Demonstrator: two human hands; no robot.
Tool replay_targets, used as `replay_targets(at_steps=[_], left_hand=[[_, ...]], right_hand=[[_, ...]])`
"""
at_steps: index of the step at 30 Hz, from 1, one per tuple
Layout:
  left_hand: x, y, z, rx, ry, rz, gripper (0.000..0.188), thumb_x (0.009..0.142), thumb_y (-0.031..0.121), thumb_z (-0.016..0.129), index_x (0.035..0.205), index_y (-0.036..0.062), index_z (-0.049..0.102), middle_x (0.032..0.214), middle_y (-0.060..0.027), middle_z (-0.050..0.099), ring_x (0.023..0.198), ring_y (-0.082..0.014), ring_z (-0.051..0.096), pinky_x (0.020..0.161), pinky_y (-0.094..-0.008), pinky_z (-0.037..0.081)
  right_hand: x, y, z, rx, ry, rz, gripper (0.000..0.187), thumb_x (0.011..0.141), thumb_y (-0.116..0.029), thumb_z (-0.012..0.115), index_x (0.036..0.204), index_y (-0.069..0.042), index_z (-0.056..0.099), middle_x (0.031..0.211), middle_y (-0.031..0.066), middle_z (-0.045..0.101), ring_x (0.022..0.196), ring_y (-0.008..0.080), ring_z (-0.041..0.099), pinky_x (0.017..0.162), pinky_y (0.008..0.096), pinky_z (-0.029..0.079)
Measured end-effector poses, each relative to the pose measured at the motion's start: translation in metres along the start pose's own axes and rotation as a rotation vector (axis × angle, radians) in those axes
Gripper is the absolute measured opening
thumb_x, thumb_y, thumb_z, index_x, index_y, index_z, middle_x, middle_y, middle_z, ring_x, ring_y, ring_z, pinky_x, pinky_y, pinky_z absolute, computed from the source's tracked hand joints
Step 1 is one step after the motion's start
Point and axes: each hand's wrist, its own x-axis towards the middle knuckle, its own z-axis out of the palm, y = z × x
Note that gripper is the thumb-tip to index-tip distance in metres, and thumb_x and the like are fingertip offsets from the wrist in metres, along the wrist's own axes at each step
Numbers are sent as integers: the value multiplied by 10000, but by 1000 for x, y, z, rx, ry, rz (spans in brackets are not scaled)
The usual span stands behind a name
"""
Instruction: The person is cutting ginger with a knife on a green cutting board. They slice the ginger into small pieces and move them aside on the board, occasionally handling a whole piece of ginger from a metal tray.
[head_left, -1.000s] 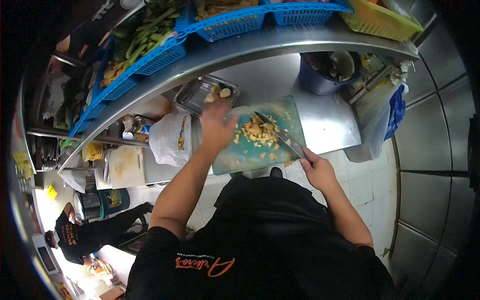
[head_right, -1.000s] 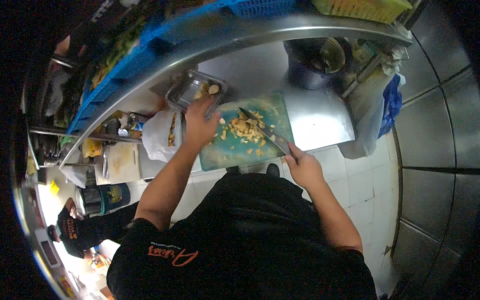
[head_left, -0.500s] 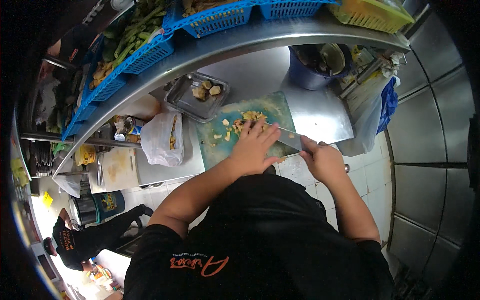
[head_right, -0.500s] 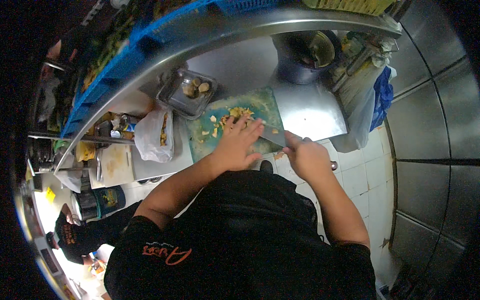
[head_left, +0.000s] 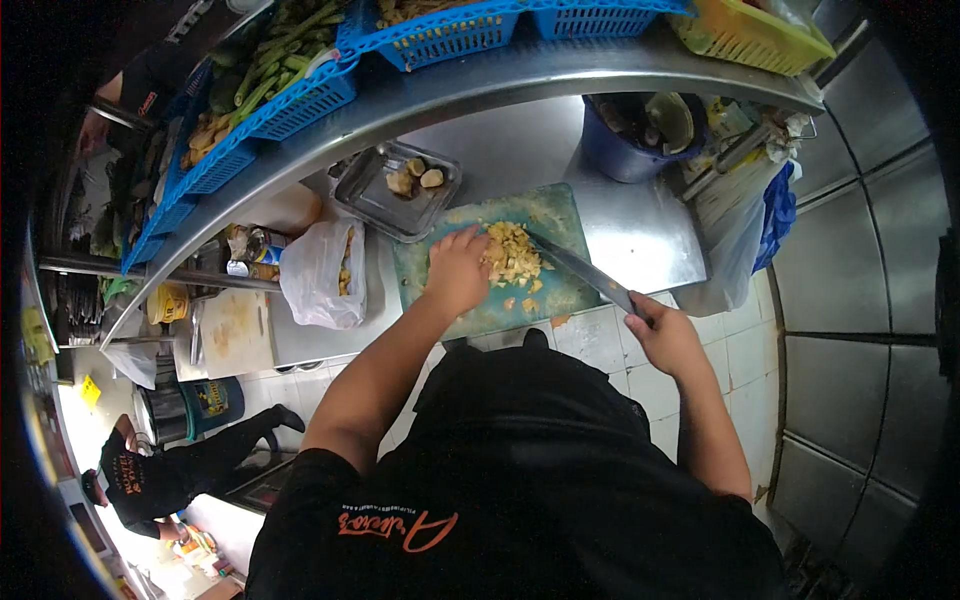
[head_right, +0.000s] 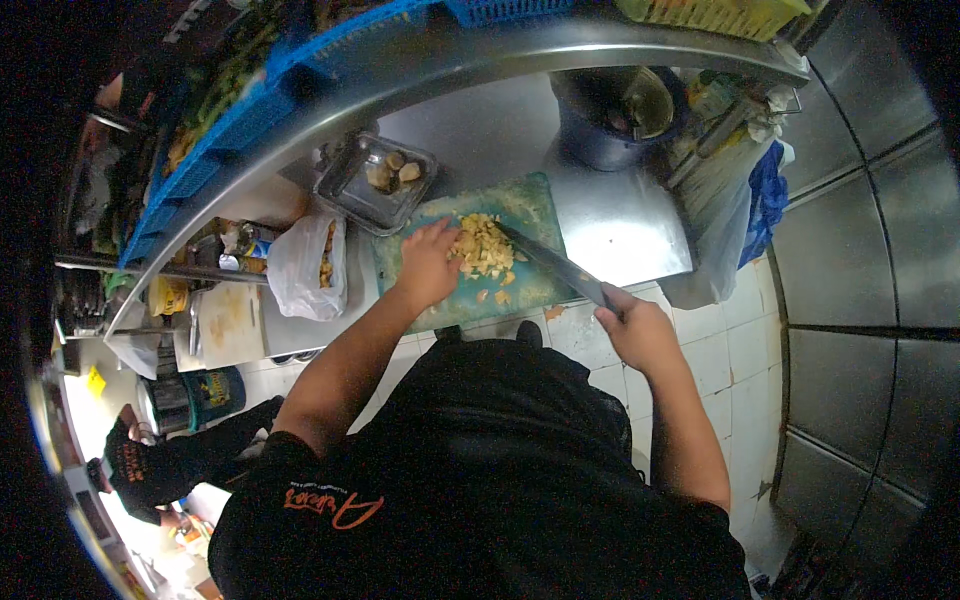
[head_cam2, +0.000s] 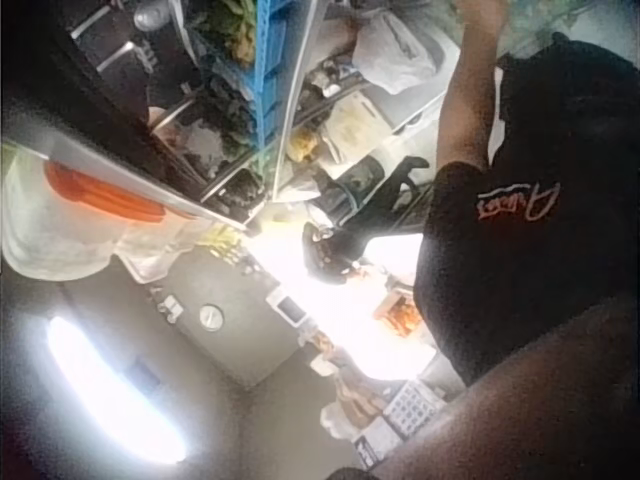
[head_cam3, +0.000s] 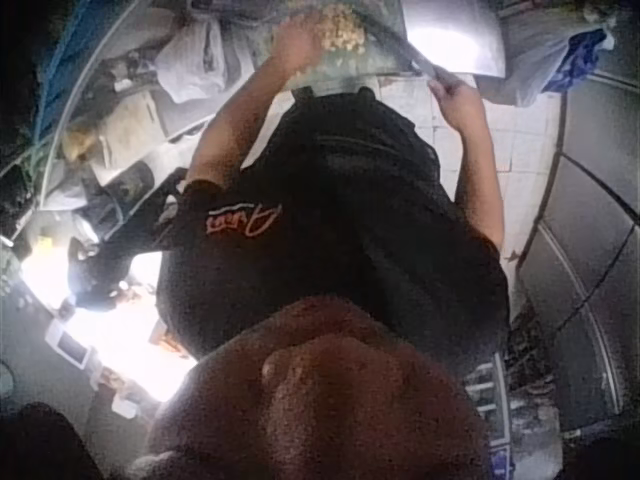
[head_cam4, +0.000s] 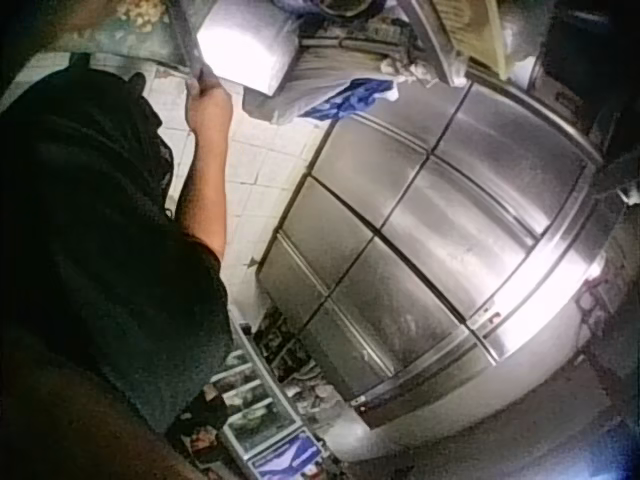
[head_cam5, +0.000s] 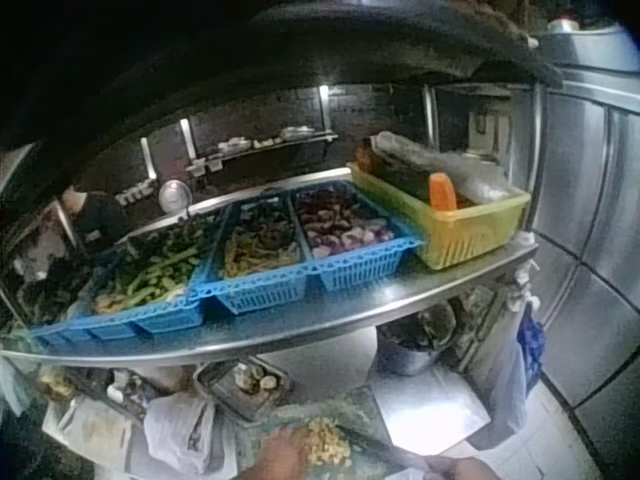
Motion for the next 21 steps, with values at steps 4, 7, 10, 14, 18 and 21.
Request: replay_targets(at_steps=[4,7,10,14,18,21], left_hand=[[7,24,-25,-187,121,83,511,811,253,728,1280,93,606,1409,-114,550,1289,-365,484,1055,-528,349],[6,66,-49,-188,8,414,535,857,351,699,1331,124,603,1504,-138,473,1367,-397,424,1095,-565,313],[4,103,-48,-116,-151,563,600,879,449,667,1371,118,578,1561,-154,401,1435,-415,343,1138,-603,251],[3,82,-22,-83,-189,473,652,889,496,641,1396,95,555,1581,-165,360,1473,-426,277,1162,-619,206],[0,34,-16,39,-128,236,575,891,423,656,1337,66,587,1517,-171,435,1408,-427,356,1123,-600,271],[14,9,-15,-17,-118,95,513,885,351,659,1297,50,600,1416,-150,531,1342,-391,447,1089,-562,337]], right_hand=[[6,-10,15,-153,24,-75,464,933,-301,674,1366,-149,607,996,191,728,930,382,694,813,474,540],[7,-25,23,-240,56,-173,457,930,-289,671,1360,-167,578,972,169,719,899,378,690,770,497,538],[7,-40,23,-256,30,-236,381,921,-278,682,1258,-136,576,947,155,717,891,385,685,746,512,529],[4,-35,3,-281,28,-251,350,917,-280,687,1218,-129,593,926,164,713,879,393,682,747,516,527],[-7,-6,-31,-208,-40,12,354,905,-283,709,1191,-82,654,951,223,716,925,401,693,803,488,534],[-11,23,-37,-74,23,78,443,910,-270,712,1283,-40,643,1012,256,714,955,397,702,834,441,538]])
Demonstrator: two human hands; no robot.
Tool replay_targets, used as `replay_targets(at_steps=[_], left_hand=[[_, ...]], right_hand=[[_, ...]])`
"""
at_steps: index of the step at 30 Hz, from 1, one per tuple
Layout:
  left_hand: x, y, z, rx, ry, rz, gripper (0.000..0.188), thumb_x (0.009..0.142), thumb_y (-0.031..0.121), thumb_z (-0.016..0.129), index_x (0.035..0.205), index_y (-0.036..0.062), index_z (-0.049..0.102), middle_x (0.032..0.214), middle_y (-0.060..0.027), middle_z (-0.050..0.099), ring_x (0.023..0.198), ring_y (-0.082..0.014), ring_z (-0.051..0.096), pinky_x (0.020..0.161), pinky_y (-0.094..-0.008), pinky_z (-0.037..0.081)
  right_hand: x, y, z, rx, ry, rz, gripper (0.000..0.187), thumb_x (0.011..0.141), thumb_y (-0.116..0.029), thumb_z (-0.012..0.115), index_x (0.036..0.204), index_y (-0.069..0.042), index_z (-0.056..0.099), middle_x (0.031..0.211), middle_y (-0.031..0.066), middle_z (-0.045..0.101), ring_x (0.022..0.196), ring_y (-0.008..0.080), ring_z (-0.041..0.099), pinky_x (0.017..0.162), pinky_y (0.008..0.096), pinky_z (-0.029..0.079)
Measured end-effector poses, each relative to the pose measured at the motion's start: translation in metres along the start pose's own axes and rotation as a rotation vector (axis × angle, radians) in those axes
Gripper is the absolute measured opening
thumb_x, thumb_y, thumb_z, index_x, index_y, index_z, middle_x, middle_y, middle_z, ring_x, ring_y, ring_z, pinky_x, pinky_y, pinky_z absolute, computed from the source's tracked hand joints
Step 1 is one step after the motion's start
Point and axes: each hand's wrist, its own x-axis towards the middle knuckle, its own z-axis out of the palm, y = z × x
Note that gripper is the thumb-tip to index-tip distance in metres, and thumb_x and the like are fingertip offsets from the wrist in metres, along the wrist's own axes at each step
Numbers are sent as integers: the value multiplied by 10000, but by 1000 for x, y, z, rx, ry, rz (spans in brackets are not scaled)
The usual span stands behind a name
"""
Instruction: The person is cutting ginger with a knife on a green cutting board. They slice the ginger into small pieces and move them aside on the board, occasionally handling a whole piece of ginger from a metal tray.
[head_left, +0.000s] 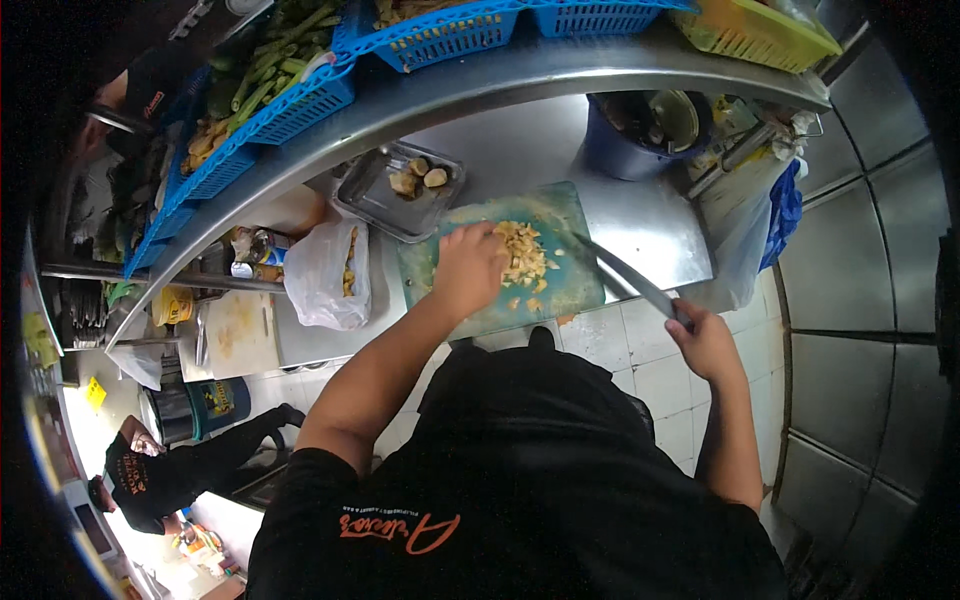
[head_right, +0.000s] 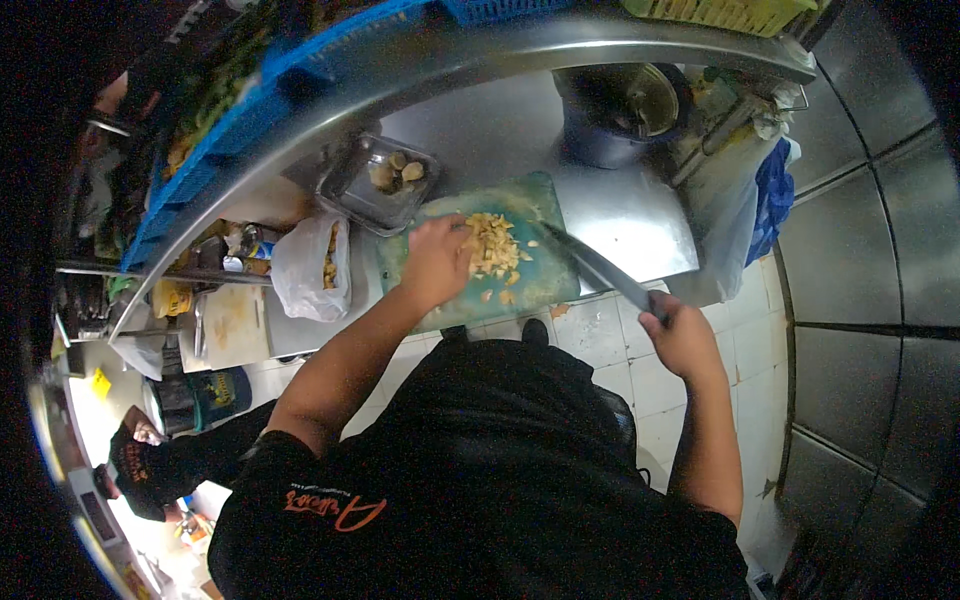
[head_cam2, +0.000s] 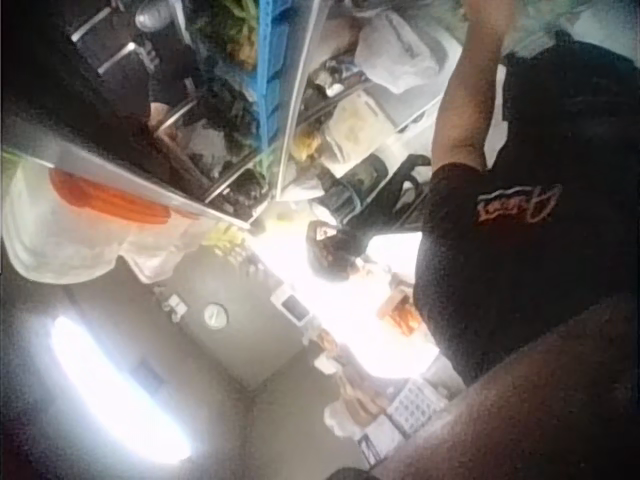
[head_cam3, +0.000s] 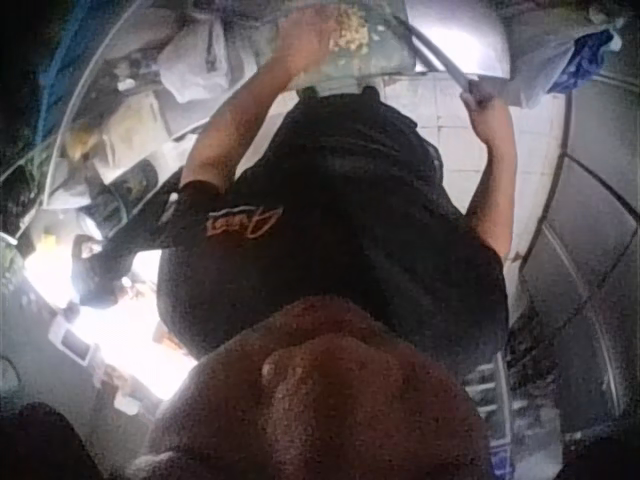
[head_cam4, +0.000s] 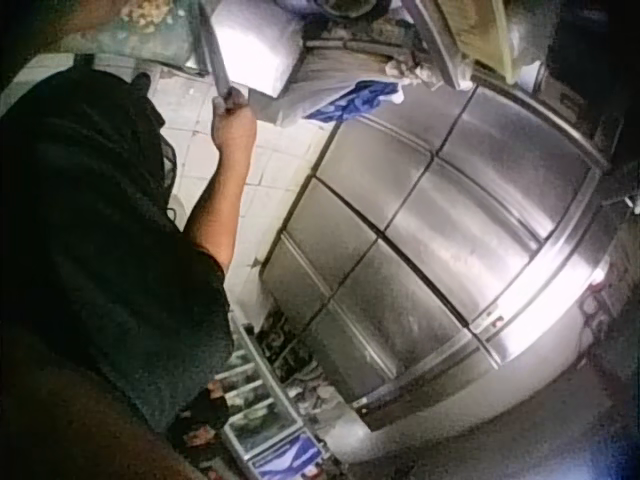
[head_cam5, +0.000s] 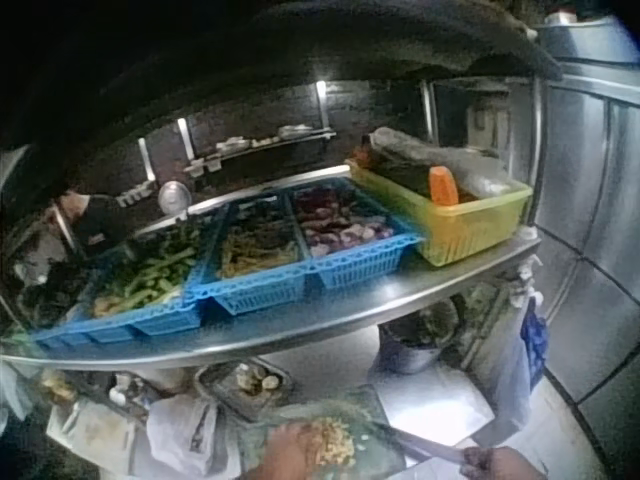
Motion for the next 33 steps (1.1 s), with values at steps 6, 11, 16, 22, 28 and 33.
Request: replay_targets(at_steps=[6,11,16,22,28,33], left_hand=[[26,-5,0,-24,-142,-183,507,797,226,751,1252,40,628,1188,-162,664,1159,-377,587,990,-466,459],[30,-6,4,-118,-237,-311,594,729,266,811,1252,45,634,1205,-165,649,1181,-386,575,1009,-449,462],[24,-16,10,-22,-108,-51,607,705,313,841,1229,69,655,1225,-173,605,1202,-386,561,997,-451,473],[29,-15,-9,-34,-354,-209,590,684,368,870,1133,47,661,1214,-222,595,1168,-382,575,985,-463,469],[10,-31,-17,-338,-195,-399,580,668,373,872,1072,11,667,968,-186,692,912,-388,675,818,-420,549],[-32,-62,-43,-636,296,-599,498,749,323,872,1007,-10,606,836,-120,679,735,-278,665,676,-367,538]], right_hand=[[6,3,19,136,14,-30,465,920,-273,709,1280,12,631,985,262,720,897,368,719,817,419,545],[8,-6,33,150,-63,-11,459,915,-277,712,1291,-24,638,975,244,728,872,359,721,807,420,548],[9,0,40,144,-66,-64,453,916,-281,711,1288,-32,640,995,232,730,899,360,718,825,422,546],[15,-1,38,125,-94,-25,445,916,-283,713,1284,-42,642,1031,225,728,948,355,716,845,418,544],[21,-14,52,169,-78,-107,431,914,-280,719,1272,-50,650,1012,235,727,932,369,713,833,420,547],[32,-54,79,49,-349,-251,355,921,-255,674,1219,-63,673,1037,251,712,999,418,682,890,477,528]])
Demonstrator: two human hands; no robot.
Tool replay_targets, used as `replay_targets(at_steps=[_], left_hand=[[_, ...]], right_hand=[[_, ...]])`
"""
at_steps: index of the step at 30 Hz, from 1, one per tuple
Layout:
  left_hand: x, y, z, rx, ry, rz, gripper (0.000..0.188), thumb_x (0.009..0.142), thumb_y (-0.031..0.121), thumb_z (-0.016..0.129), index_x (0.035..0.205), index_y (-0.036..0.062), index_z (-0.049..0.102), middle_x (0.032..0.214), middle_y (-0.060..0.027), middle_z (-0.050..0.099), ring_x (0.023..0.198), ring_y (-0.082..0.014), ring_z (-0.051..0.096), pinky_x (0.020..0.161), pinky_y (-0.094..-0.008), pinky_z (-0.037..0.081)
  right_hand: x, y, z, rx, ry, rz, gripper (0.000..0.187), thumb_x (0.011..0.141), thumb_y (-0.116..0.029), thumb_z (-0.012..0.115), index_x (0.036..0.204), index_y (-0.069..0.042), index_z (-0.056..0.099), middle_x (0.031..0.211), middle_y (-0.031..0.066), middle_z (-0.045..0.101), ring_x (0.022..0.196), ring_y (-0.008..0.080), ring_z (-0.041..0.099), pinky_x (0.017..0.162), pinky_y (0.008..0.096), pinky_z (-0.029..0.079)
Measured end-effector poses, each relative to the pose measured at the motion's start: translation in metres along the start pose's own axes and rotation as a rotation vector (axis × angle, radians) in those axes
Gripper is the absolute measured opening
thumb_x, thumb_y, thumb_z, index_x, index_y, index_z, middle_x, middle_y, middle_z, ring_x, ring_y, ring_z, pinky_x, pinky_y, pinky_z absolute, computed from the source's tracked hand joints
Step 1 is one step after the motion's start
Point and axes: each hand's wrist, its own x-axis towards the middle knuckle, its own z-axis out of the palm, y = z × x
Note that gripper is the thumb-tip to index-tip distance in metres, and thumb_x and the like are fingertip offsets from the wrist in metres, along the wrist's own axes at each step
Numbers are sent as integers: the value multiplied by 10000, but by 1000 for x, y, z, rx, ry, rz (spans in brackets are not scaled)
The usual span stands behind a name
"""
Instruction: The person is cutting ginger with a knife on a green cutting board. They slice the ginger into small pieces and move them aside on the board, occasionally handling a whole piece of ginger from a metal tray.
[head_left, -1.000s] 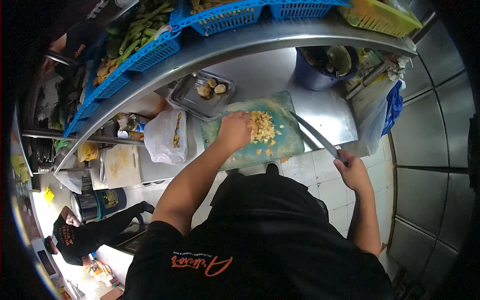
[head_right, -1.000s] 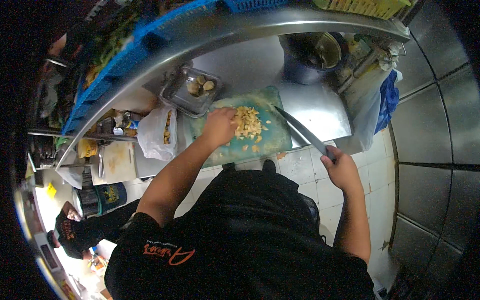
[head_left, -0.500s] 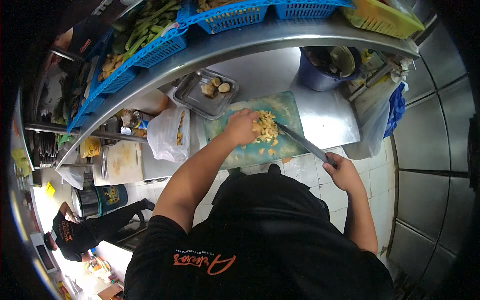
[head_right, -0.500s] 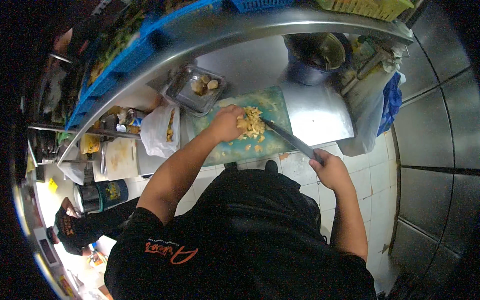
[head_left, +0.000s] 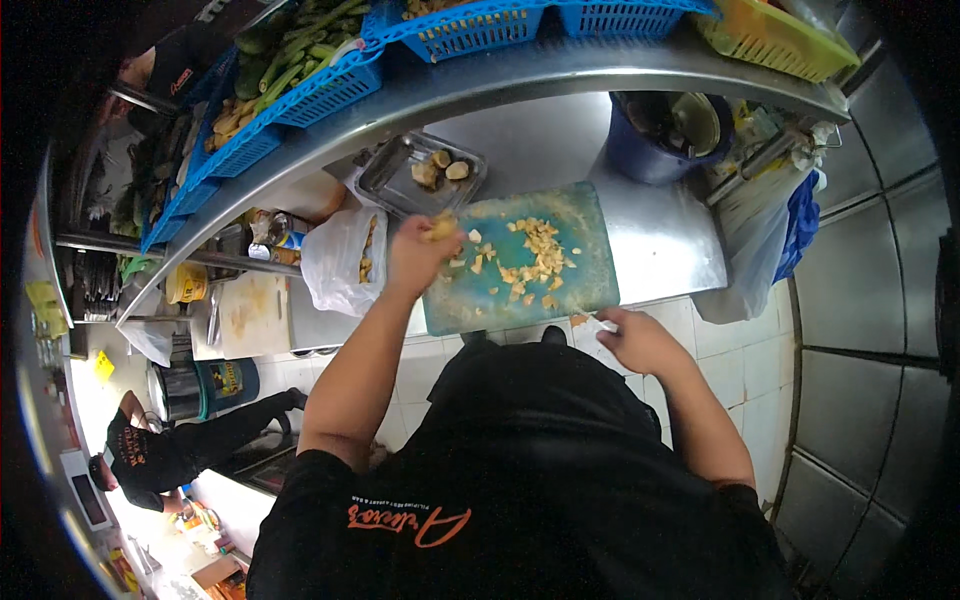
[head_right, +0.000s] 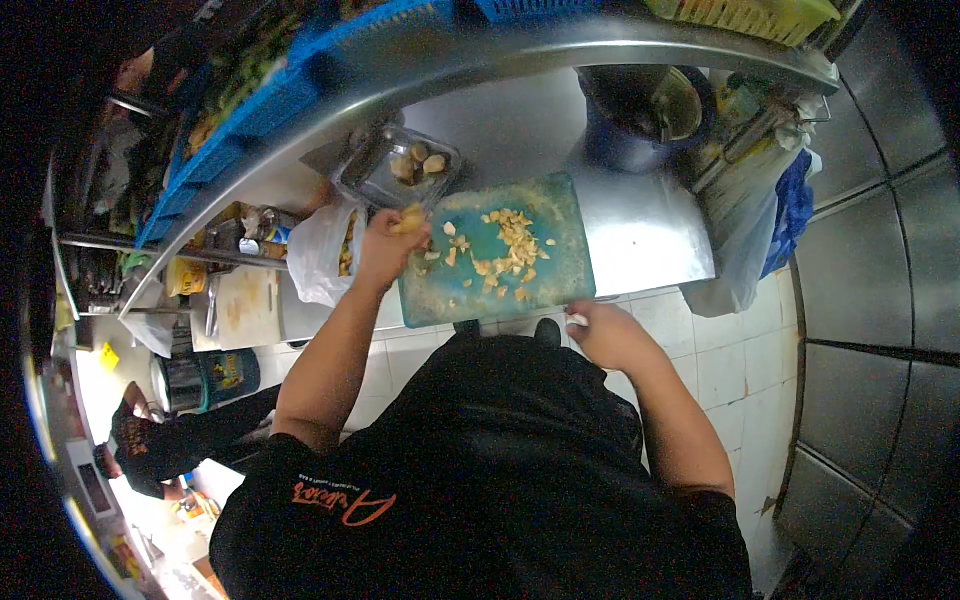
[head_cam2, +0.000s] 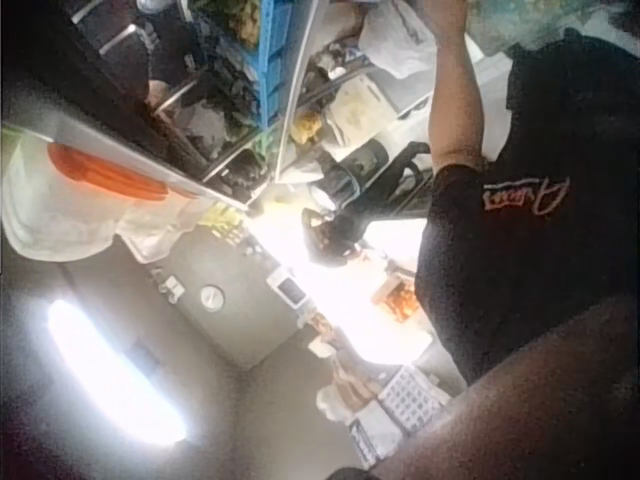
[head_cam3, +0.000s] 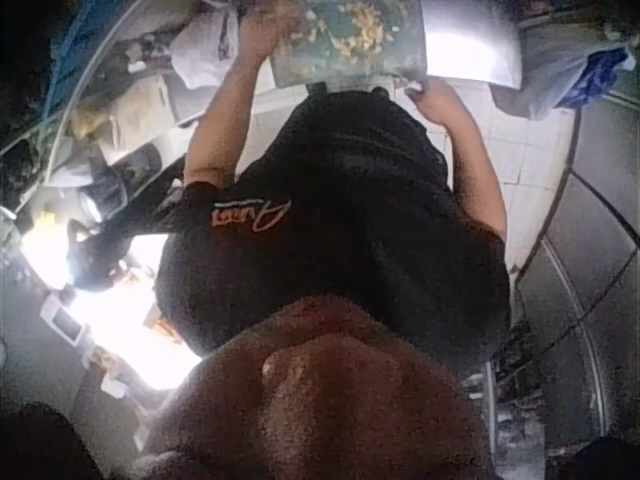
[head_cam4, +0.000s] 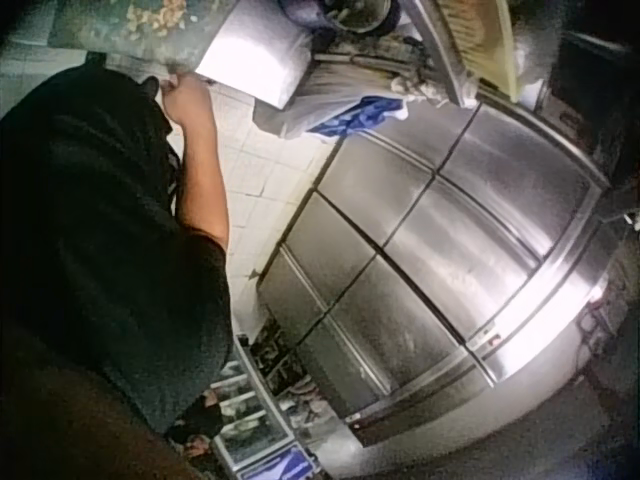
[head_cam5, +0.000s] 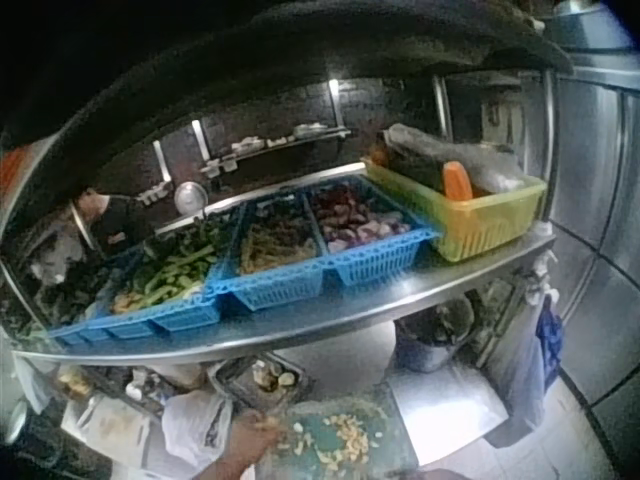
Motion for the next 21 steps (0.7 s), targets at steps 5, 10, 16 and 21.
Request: replay_targets(at_steps=[5,10,16,21], left_hand=[[-14,6,-13,-539,-64,-333,371,870,243,813,1028,19,565,823,-48,642,655,-118,574,581,-285,470],[-50,8,-33,-784,20,-340,287,904,187,769,1057,38,578,821,-28,634,631,-86,541,580,-242,440],[-75,1,-52,-741,126,-347,242,903,151,763,1034,38,594,832,-45,653,632,-92,556,573,-240,450],[-79,7,-48,-774,174,-358,288,892,146,779,1052,21,576,826,-55,656,622,-94,556,565,-239,451]], right_hand=[[37,-22,20,-233,-245,-146,324,939,-264,613,1184,-62,680,1080,254,697,1047,432,651,918,487,511],[25,-24,-17,-6,-206,174,284,960,-243,564,1085,-14,675,1017,254,693,967,447,660,846,499,522],[54,-44,14,-166,-258,-221,300,966,-245,548,1065,6,679,956,248,703,933,456,669,838,534,515],[96,-59,58,-223,-274,-280,266,1000,-231,554,1078,-2,663,899,214,674,689,289,698,605,418,545]])
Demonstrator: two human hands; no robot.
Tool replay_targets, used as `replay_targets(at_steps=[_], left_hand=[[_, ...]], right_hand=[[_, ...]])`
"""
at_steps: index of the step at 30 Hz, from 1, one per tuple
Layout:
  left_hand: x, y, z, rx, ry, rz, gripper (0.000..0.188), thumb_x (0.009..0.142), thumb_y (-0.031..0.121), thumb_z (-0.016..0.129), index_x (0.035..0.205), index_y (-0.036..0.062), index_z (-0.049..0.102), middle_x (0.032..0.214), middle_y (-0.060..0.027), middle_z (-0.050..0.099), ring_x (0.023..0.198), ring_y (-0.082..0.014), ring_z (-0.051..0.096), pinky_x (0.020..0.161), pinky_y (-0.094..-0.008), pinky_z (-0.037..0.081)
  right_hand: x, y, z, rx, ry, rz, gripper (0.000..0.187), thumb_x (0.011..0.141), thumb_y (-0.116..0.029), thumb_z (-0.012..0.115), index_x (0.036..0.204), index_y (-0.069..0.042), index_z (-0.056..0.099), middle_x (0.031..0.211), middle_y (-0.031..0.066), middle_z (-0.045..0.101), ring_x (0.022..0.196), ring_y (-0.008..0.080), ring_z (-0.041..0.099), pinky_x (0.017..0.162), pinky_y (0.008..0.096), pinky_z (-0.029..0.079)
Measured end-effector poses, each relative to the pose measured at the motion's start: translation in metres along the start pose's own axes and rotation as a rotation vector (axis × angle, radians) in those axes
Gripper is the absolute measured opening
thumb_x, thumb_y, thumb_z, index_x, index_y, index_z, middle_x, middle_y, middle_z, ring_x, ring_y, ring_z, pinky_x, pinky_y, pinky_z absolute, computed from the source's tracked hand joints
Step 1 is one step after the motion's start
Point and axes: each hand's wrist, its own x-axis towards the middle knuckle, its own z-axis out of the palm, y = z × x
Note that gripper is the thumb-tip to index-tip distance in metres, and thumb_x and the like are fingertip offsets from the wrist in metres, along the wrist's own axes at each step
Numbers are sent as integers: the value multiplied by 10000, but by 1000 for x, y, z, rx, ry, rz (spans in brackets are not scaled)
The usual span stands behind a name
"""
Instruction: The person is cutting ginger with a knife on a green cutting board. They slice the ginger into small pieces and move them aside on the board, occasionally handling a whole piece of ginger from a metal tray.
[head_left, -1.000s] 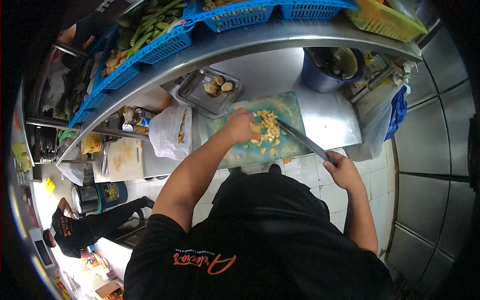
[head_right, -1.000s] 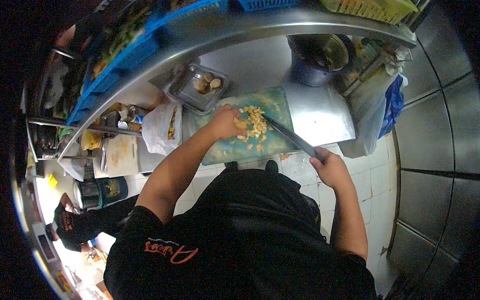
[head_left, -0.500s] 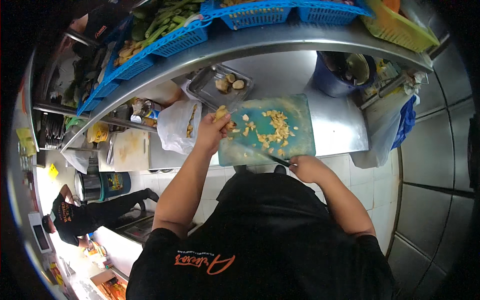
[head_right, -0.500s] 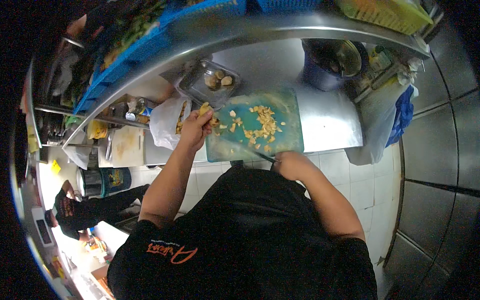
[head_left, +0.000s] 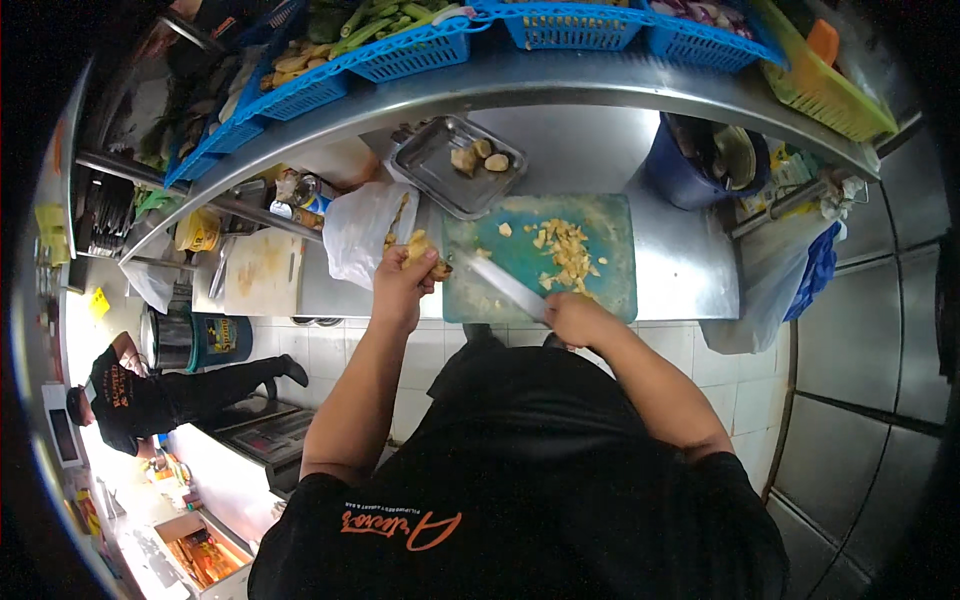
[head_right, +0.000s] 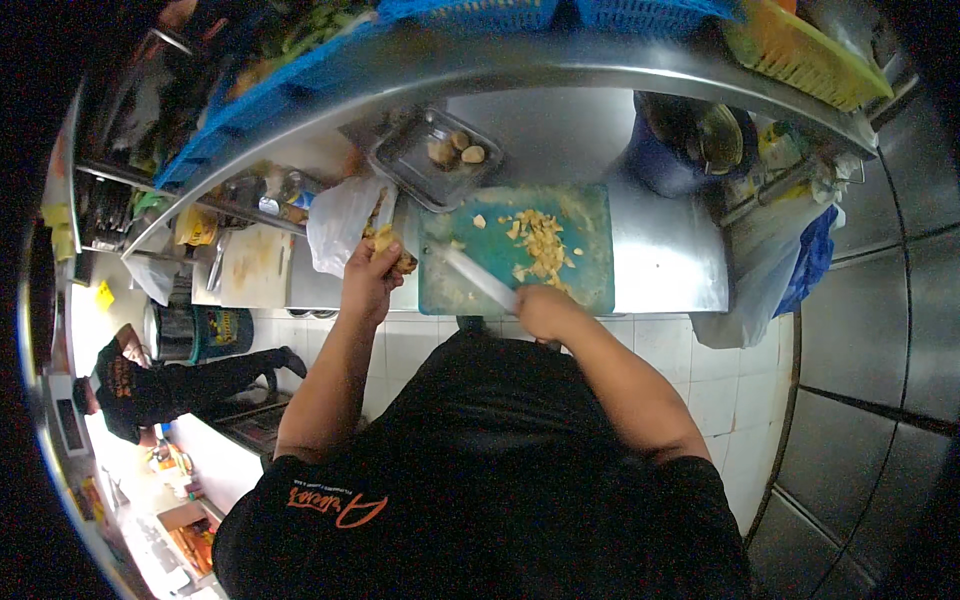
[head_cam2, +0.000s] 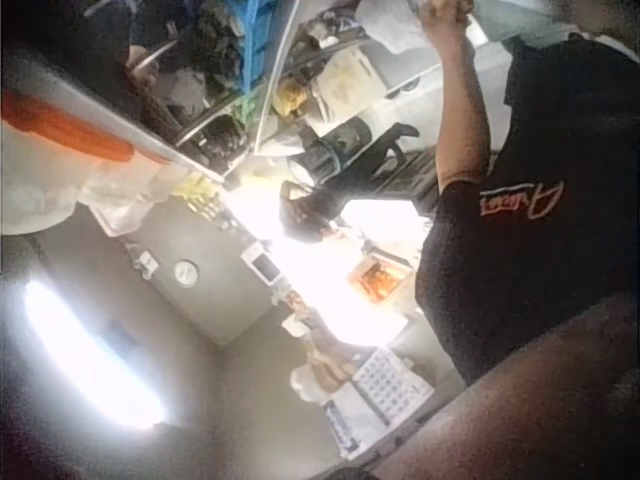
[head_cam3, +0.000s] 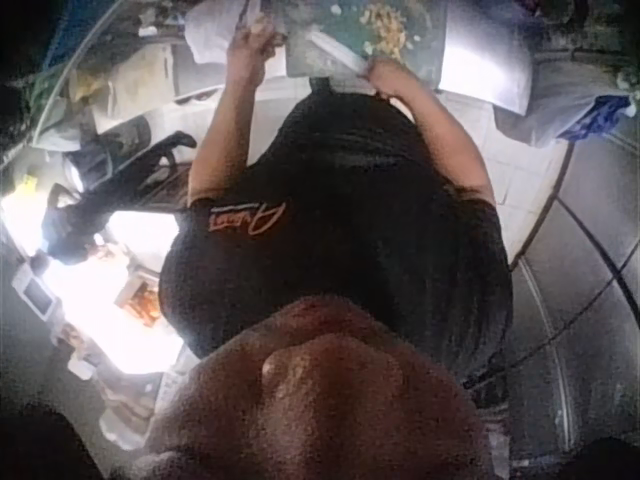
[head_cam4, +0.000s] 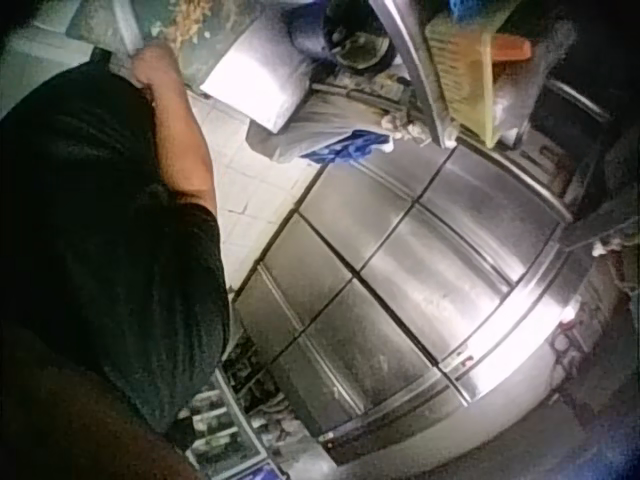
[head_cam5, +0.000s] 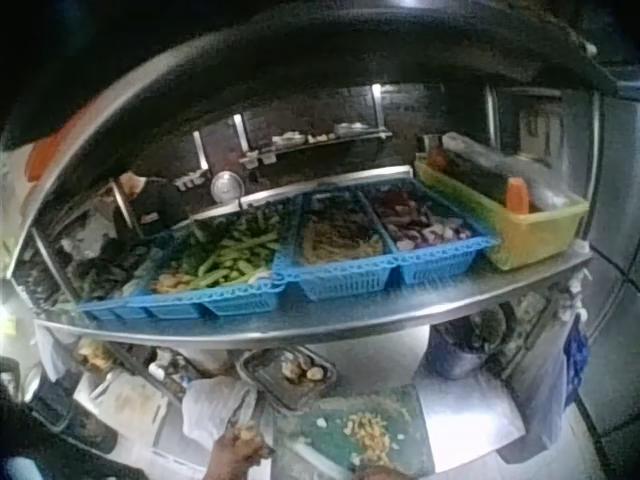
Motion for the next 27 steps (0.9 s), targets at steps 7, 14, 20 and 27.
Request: replay_targets(at_steps=[7,14,20,27], left_hand=[[-4,-26,-18,56,20,-11,377,870,186,812,1068,4,548,859,-68,676,644,-94,571,582,-235,464],[15,-63,7,114,-129,-122,423,903,228,777,1191,8,559,925,-64,706,708,-103,613,605,-237,483],[34,-92,42,343,-128,-156,343,944,175,698,1217,-7,597,997,-100,713,801,-161,658,727,-302,533],[28,-92,43,936,-56,255,375,837,172,762,1134,-30,654,1068,-163,707,806,-237,685,734,-349,551]], right_hand=[[-56,20,-25,217,72,252,287,953,-213,544,1064,13,682,975,271,693,964,443,668,877,505,519],[-53,14,-12,202,19,230,312,959,-243,563,1105,7,679,1069,287,679,1043,456,639,926,503,499],[-82,43,-31,200,187,341,279,967,-232,571,1048,19,663,978,302,674,980,474,641,869,521,505],[-84,1,-14,-24,257,189,201,954,-177,554,1001,6,621,917,286,681,889,480,655,801,559,510]])
